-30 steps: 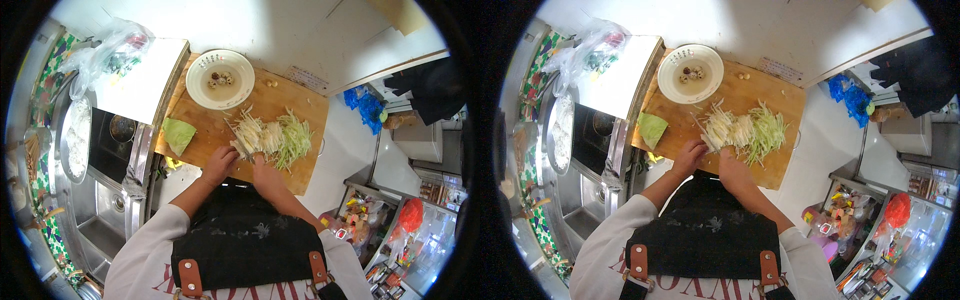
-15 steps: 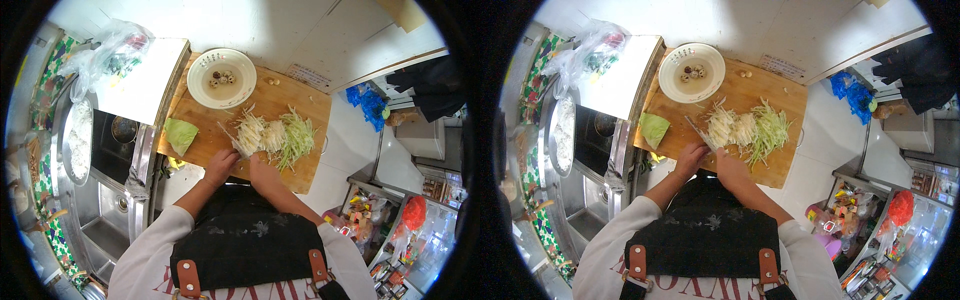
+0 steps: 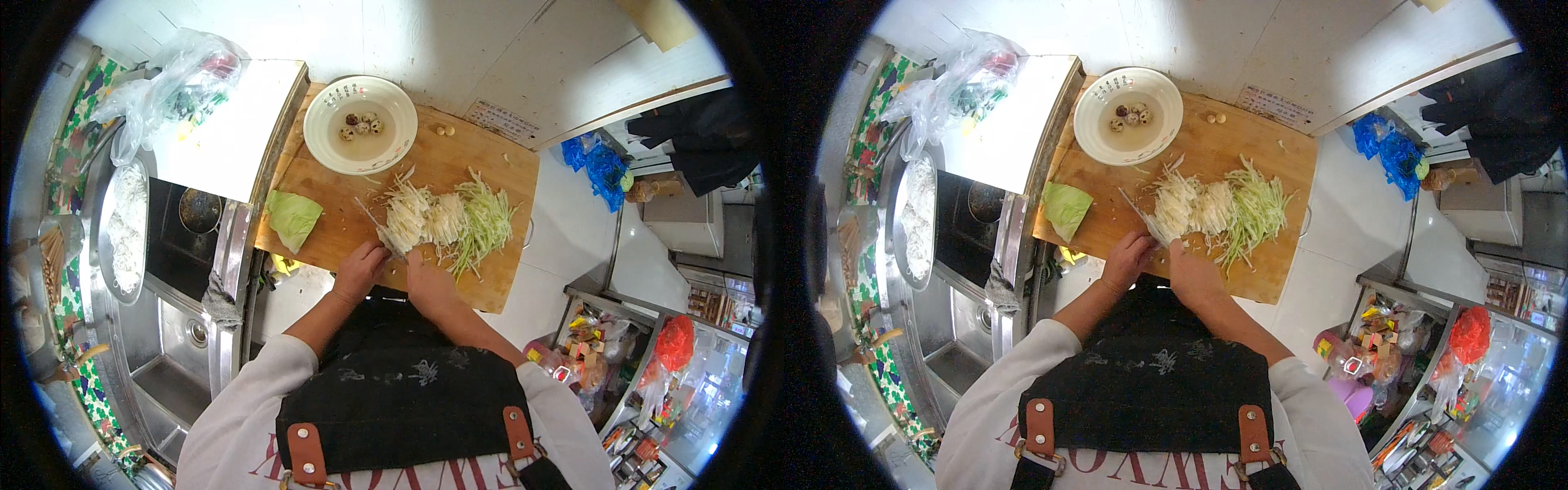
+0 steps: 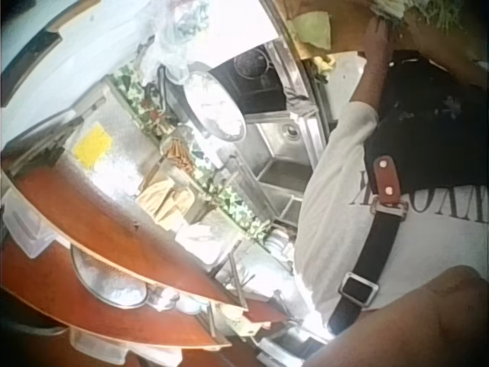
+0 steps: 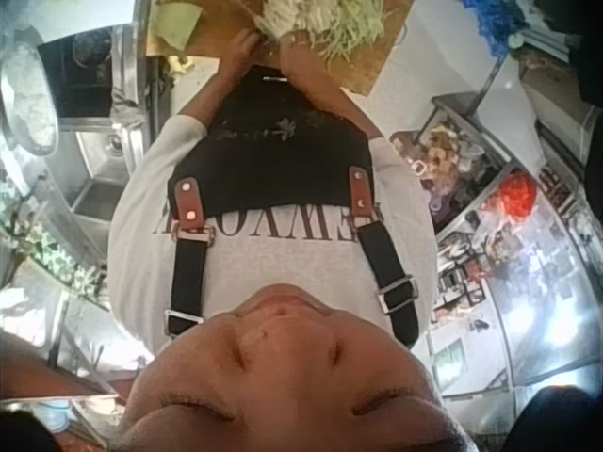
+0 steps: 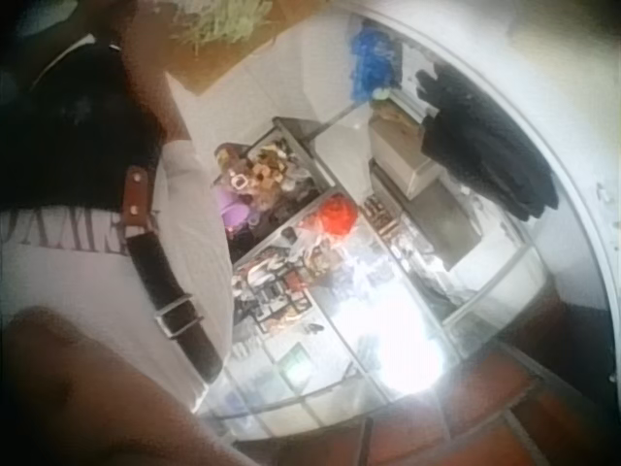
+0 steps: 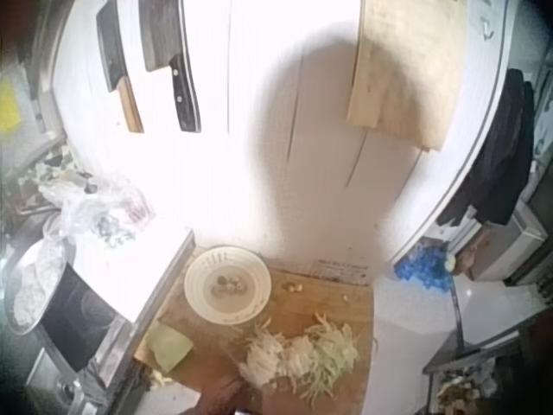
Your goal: The person washes noodles in a colander, then moves to a cutting board to slice cabbage and leafy greens with a cleaver. The sliced vegetables are transferred into a bowl, and the person washes their hands and the sink area.
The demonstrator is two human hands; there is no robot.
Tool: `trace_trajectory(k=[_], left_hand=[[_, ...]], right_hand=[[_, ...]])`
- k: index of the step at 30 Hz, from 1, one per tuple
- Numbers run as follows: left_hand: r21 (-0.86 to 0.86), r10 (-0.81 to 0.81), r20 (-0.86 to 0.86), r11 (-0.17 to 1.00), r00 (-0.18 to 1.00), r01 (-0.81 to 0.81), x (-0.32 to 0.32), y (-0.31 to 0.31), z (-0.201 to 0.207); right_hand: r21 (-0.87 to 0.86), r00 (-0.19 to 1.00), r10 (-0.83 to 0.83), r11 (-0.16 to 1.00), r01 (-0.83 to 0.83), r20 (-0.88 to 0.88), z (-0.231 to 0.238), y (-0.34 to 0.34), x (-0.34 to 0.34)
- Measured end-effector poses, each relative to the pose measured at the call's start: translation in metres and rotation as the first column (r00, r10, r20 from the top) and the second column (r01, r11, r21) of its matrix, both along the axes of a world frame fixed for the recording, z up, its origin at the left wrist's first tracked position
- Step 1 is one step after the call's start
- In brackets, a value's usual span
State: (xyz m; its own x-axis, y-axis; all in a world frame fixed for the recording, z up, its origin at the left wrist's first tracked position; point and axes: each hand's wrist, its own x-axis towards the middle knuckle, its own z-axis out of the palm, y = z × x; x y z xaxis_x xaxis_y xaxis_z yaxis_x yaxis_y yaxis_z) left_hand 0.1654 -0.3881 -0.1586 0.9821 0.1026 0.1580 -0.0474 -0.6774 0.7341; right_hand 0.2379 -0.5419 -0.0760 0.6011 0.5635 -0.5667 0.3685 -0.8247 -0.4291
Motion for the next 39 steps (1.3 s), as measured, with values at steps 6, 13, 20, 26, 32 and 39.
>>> trace_trajectory(k=[6,13,20,26,32,39], left_hand=[[-0.011,0.020,0.006,1.000,1.000,-0.020,0.000,0.000,-0.002],[0.016,0.021,0.065,1.000,0.998,-0.022,0.001,0.000,0.001],[-0.025,0.036,-0.064,0.999,0.997,-0.038,-0.004,-0.002,0.004],[0.333,0.081,0.203,0.932,0.976,-0.147,-0.005,0.081,0.039],[0.668,-0.030,-0.321,0.701,0.947,0.248,-0.009,0.155,0.051],[0.416,-0.048,-0.321,0.890,0.946,0.187,0.010,0.064,0.044]], right_hand=[[-0.041,0.999,0.030,0.999,-0.030,0.011,0.009,0.005,-0.003],[-0.079,0.998,-0.028,0.997,0.023,-0.060,0.009,0.007,-0.003],[-0.040,0.998,-0.019,0.999,0.016,-0.055,0.004,0.004,-0.001],[-0.028,0.999,0.038,0.999,-0.039,-0.032,0.001,-0.006,-0.006],[-0.004,0.999,0.035,0.999,-0.036,-0.027,-0.016,-0.025,-0.007],[-0.021,0.999,-0.045,0.999,0.045,0.014,-0.018,-0.032,0.005]])
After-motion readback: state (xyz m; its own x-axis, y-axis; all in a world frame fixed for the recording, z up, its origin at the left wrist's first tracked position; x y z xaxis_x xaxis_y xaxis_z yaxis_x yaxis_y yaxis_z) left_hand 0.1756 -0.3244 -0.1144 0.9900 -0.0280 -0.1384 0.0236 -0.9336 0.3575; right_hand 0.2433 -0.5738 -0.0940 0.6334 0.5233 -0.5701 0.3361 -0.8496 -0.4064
